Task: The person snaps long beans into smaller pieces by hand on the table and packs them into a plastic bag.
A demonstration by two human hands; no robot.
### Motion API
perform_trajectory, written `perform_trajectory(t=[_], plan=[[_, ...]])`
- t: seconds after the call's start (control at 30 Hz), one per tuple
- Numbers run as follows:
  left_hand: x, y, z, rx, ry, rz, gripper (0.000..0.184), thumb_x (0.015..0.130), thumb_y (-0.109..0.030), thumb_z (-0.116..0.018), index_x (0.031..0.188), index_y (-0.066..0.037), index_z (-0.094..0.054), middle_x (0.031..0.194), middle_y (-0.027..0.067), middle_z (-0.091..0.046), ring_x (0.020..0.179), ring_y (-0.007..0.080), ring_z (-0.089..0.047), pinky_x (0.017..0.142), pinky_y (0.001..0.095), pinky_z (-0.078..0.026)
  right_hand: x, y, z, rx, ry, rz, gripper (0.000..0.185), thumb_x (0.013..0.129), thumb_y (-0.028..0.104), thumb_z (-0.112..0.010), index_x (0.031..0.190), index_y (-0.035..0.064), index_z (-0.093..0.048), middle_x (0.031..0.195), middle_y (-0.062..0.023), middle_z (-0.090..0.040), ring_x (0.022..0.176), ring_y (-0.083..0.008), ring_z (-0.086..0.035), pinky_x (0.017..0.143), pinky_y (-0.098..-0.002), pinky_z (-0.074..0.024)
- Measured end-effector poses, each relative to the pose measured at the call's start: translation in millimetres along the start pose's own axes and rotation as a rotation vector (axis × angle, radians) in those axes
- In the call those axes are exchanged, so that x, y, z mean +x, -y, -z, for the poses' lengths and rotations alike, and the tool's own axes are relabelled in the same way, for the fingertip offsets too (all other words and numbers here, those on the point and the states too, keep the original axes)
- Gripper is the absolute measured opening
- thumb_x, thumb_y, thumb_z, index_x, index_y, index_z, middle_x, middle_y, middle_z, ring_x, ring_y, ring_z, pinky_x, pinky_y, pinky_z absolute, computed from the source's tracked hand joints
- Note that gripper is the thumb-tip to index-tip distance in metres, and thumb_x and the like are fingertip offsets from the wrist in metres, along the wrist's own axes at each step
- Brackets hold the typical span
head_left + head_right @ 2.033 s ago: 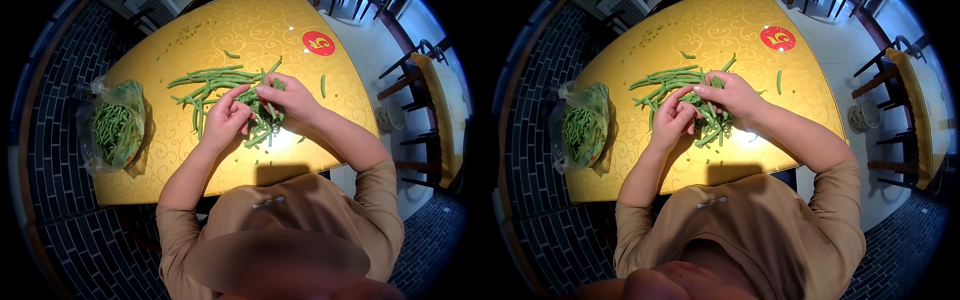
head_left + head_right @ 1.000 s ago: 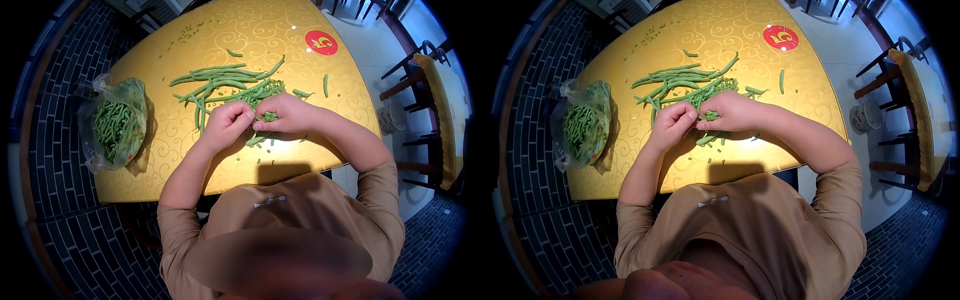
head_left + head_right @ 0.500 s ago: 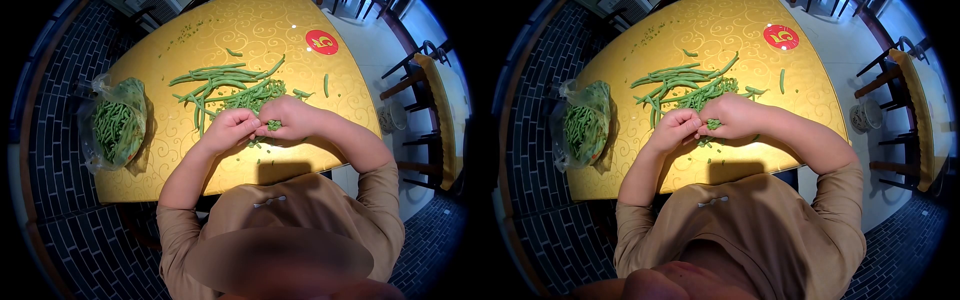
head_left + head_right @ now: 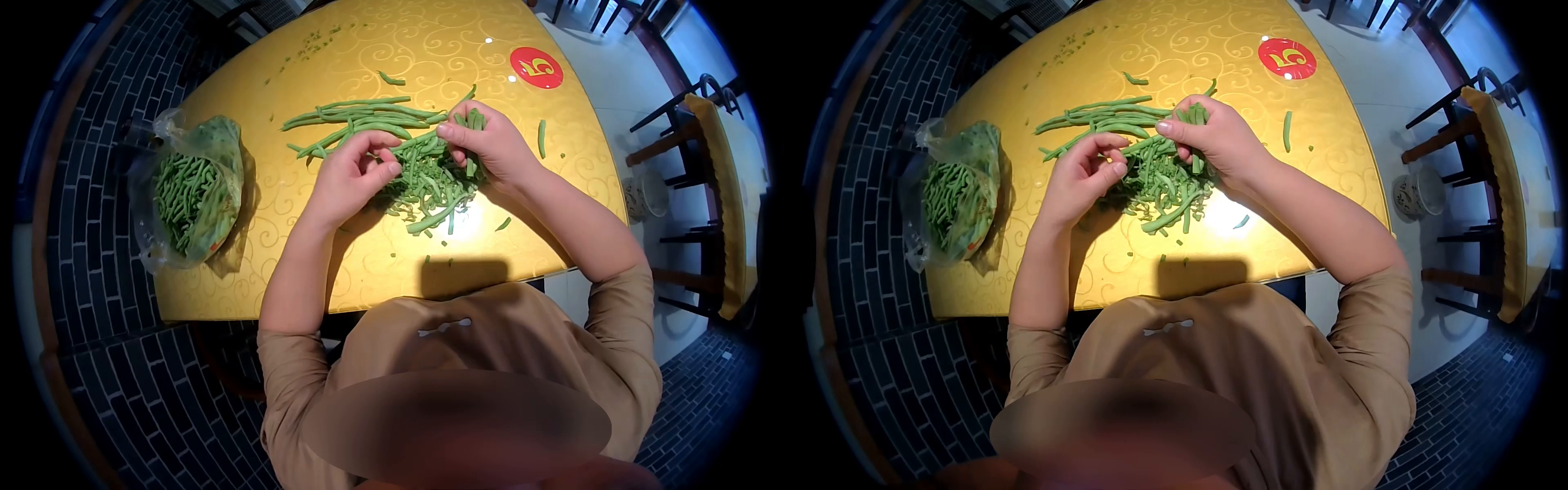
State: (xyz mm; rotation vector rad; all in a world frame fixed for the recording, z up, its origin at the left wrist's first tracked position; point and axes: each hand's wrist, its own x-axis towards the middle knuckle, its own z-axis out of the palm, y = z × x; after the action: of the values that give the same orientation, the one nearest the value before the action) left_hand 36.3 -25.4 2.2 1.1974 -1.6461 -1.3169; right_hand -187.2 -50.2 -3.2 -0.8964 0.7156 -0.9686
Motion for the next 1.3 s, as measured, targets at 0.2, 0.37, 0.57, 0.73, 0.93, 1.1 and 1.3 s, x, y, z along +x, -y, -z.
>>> perform_trajectory(t=[0.2,0.37,0.57,0.73,0.93,1.1,1.3], plan=[[-3.3,-4.4,36.1,0.842,0.006,-0.060,0.016,0.073,0.002,-0.061,0.087,-0.004,-0.061,0.079,0.0060,-0.055,0.069,0.0177,-0.055,0.063,0.0259,-0.045,-1.1,3.5,-0.2,-0.024,0.059,-0.076,0.019,0.075,0.005,-0.069,0.084,0.0034,-0.052,0.069,-0.0008,-0.052,0.056,-0.0076,-0.047,0.051,-0.0209,-0.0384],[-3.7,1.1,30.4,1.011,0.063,-0.176,0.017,0.070,0.001,-0.063,0.085,-0.005,-0.061,0.079,0.0095,-0.055,0.071,0.0269,-0.056,0.064,0.0310,-0.046,-4.2,3.9,-4.8,-0.120,0.068,-0.133,0.015,0.075,0.003,-0.068,0.085,0.0026,-0.056,0.071,-0.0022,-0.053,0.057,-0.0074,-0.046,0.050,-0.0204,-0.0367],[-8.0,-24.8,22.8,0.628,-0.130,-0.226,0.016,0.076,-0.001,-0.063,0.092,-0.003,-0.062,0.077,0.0052,-0.059,0.064,0.0133,-0.054,0.057,0.0232,-0.043,-0.5,1.4,-1.5,-0.301,0.017,-0.045,0.015,0.077,0.004,-0.066,0.091,0.0019,-0.061,0.077,-0.0031,-0.056,0.062,-0.0070,-0.049,0.055,-0.0203,-0.0409],[-15.4,-28.5,18.4,0.009,-0.164,-0.135,0.013,0.084,-0.009,-0.059,0.093,0.000,-0.060,0.075,0.0021,-0.059,0.059,0.0052,-0.050,0.051,0.0181,-0.039,-3.1,4.3,-5.4,-0.401,0.011,-0.005,0.014,0.080,0.007,-0.065,0.093,0.0038,-0.063,0.083,-0.0036,-0.059,0.071,-0.0070,-0.054,0.062,-0.0209,-0.0458],[-11.7,-25.1,20.5,-0.577,0.043,-0.013,0.015,0.088,-0.008,-0.052,0.099,0.001,-0.056,0.073,0.0060,-0.058,0.047,0.0028,-0.041,0.042,0.0144,-0.031,-3.5,4.8,-1.2,-0.274,0.026,0.027,0.016,0.080,0.010,-0.066,0.093,0.0014,-0.062,0.072,-0.0011,-0.056,0.060,-0.0065,-0.050,0.056,-0.0205,-0.0413],[-9.7,-19.6,15.7,-0.704,0.085,0.068,0.015,0.090,-0.009,-0.050,0.099,0.002,-0.056,0.073,0.0071,-0.058,0.044,0.0029,-0.038,0.041,0.0139,-0.030,-4.6,3.5,-3.0,-0.182,0.046,0.056,0.018,0.080,0.012,-0.066,0.094,0.0000,-0.062,0.066,-0.0001,-0.053,0.057,-0.0066,-0.047,0.052,-0.0202,-0.0377],[-8.3,-15.4,11.6,-0.677,0.194,0.117,0.014,0.089,-0.009,-0.051,0.096,0.002,-0.057,0.070,0.0066,-0.058,0.042,0.0022,-0.037,0.039,0.0132,-0.027,-0.1,7.5,3.2,-0.118,0.041,0.035,0.018,0.081,0.012,-0.063,0.093,-0.0020,-0.061,0.067,-0.0004,-0.054,0.056,-0.0061,-0.048,0.052,-0.0191,-0.0387]])
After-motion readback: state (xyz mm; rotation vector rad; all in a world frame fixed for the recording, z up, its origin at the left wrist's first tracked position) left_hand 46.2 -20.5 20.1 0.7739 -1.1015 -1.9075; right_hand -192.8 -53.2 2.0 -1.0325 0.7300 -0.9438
